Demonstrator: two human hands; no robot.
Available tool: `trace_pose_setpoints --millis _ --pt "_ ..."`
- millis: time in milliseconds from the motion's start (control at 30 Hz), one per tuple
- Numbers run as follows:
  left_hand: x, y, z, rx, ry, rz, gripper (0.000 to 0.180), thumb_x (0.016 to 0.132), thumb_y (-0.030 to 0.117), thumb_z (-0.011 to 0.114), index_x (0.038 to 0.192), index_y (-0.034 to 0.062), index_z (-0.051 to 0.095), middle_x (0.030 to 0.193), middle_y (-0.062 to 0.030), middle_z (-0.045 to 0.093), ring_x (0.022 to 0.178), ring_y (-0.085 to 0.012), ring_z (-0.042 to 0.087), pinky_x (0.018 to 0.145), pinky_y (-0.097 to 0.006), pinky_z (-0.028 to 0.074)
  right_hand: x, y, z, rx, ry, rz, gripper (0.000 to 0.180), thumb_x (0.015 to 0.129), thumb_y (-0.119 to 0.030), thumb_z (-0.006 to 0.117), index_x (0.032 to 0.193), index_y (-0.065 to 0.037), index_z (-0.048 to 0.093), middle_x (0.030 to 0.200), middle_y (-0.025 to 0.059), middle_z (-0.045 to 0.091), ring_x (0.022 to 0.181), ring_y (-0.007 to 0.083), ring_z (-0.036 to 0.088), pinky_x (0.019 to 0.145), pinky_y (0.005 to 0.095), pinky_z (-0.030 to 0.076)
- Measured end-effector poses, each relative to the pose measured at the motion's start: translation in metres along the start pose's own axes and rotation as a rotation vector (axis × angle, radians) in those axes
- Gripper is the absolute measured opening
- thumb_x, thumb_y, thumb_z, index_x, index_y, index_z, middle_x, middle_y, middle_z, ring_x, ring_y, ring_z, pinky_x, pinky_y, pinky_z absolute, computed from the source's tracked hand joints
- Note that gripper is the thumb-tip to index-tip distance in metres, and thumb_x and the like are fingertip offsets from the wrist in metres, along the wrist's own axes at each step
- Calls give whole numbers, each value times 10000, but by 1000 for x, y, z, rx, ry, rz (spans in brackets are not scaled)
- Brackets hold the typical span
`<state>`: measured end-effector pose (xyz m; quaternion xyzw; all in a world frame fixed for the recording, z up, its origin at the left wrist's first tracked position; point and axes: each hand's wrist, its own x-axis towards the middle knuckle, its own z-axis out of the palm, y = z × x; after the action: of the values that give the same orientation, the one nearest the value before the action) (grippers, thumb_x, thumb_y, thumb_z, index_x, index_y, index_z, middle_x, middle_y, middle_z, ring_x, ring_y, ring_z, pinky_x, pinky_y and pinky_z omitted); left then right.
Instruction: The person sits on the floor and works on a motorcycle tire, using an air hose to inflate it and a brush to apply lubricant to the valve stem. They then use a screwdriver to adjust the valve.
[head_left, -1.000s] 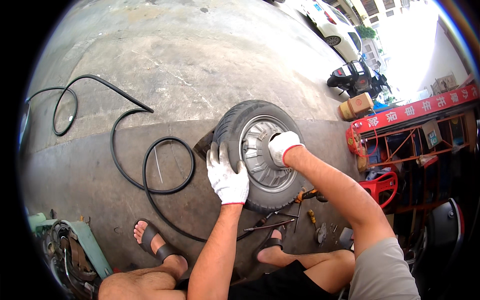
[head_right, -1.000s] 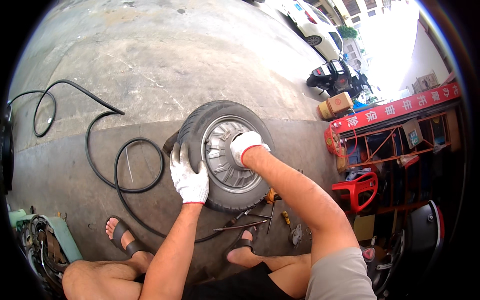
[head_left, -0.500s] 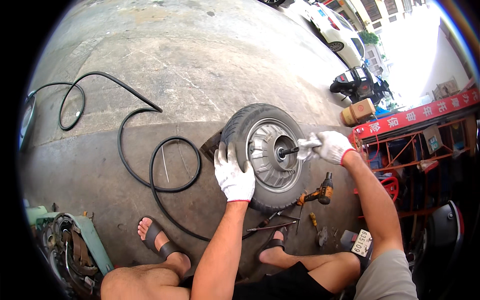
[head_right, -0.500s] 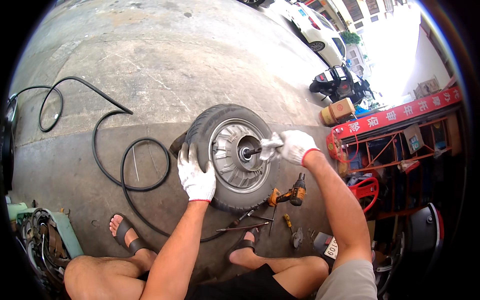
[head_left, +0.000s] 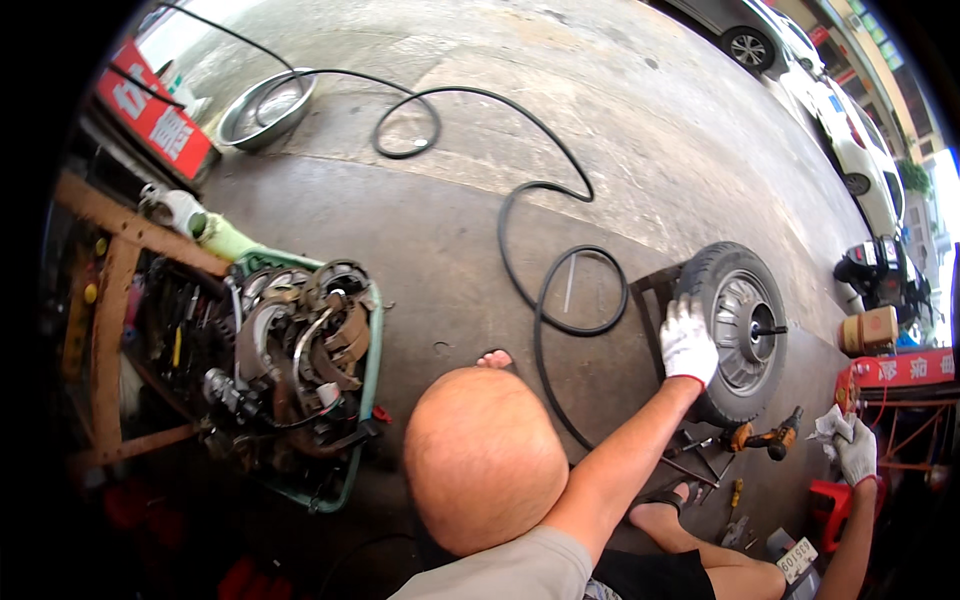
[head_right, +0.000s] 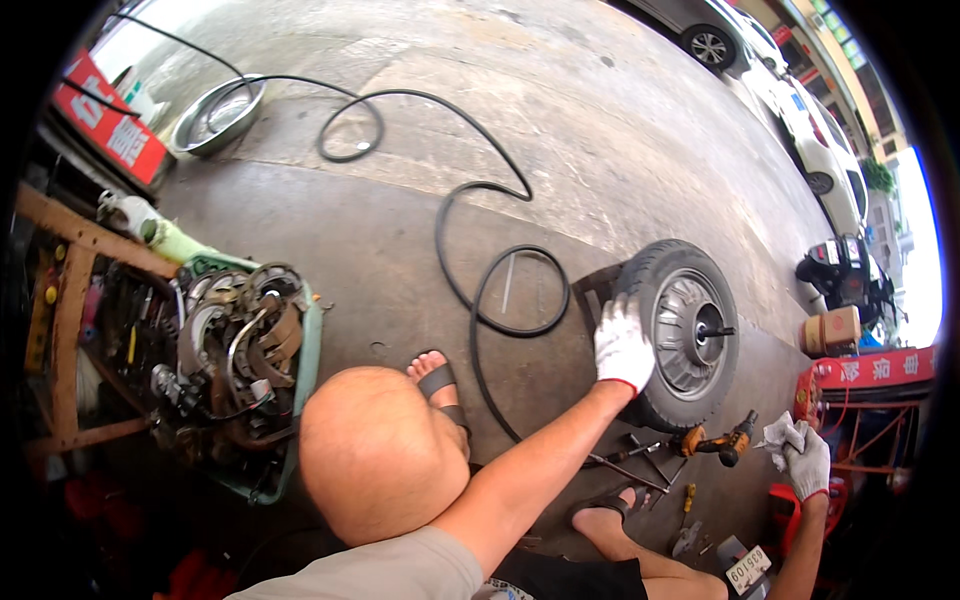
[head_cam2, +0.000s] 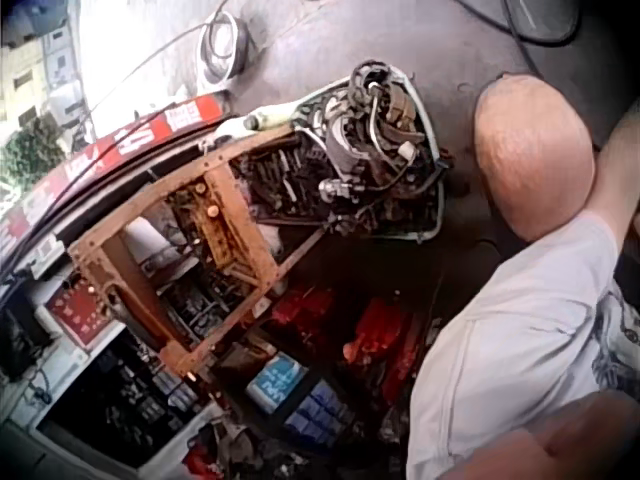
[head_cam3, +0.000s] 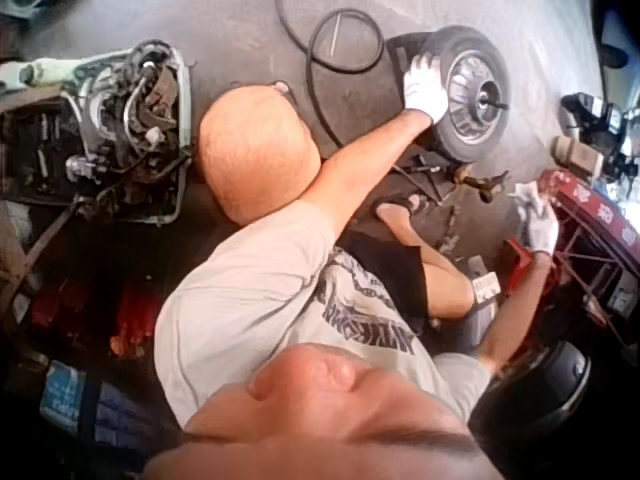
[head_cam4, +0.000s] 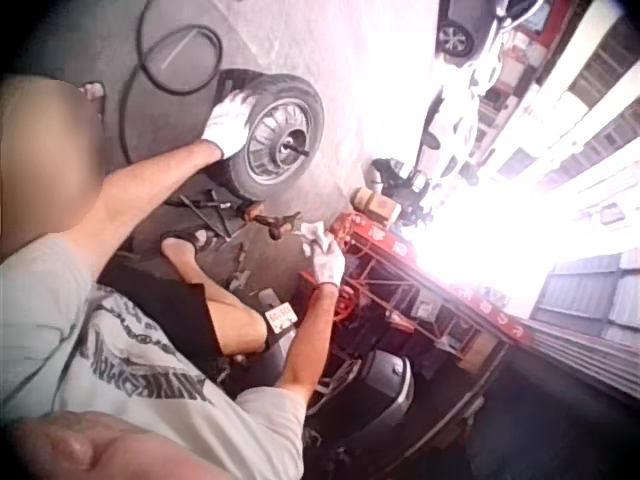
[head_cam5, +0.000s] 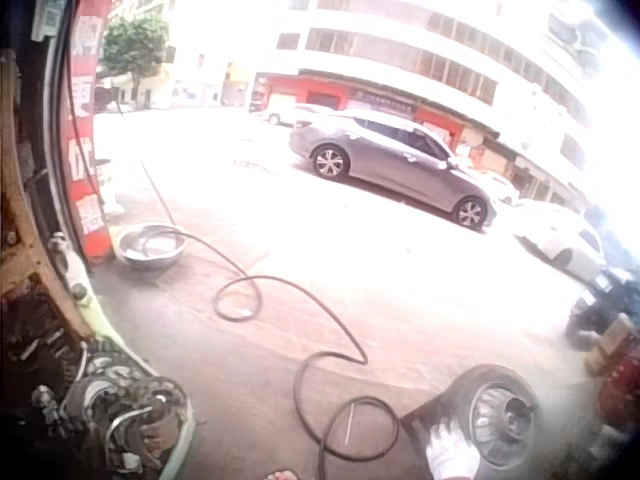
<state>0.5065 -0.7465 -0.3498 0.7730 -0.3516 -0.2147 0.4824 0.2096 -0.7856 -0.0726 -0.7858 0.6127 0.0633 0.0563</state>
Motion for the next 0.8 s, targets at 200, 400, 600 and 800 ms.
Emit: trace_pose_setpoints --millis 200,400,600,800 --pt "23 94 -59 -413 241 273 461 856 84 524 1309 -1 528 1342 -247 530 1231 -423 518 1045 -490 431 54 -86 41 331 112 -356 225 898 -1 593 1112 55 634 852 139 686 775 169 624 727 360 522" --pt "85 188 -192 201 517 651 214 851 32 530 1050 4 605 1054 -199 604 1024 -329 585 838 -404 499 45 -219 123 521 -190 -768 216 909 24 547 1105 37 637 908 131 704 822 217 661 753 359 519" --pt "18 138 -403 145 605 562 203 896 52 522 1026 8 672 873 -180 694 806 -275 678 715 -423 554 42 -261 151 418 -442 -1034 207 876 -46 583 1057 31 644 838 164 680 785 225 650 761 362 519" --pt "-221 -31 -544 498 883 56 307 939 135 557 1193 5 671 1136 -167 715 1041 -271 693 935 -362 531 47 -281 162 514 -575 -1041 172 851 -15 549 989 46 630 793 87 655 703 147 597 655 335 516"
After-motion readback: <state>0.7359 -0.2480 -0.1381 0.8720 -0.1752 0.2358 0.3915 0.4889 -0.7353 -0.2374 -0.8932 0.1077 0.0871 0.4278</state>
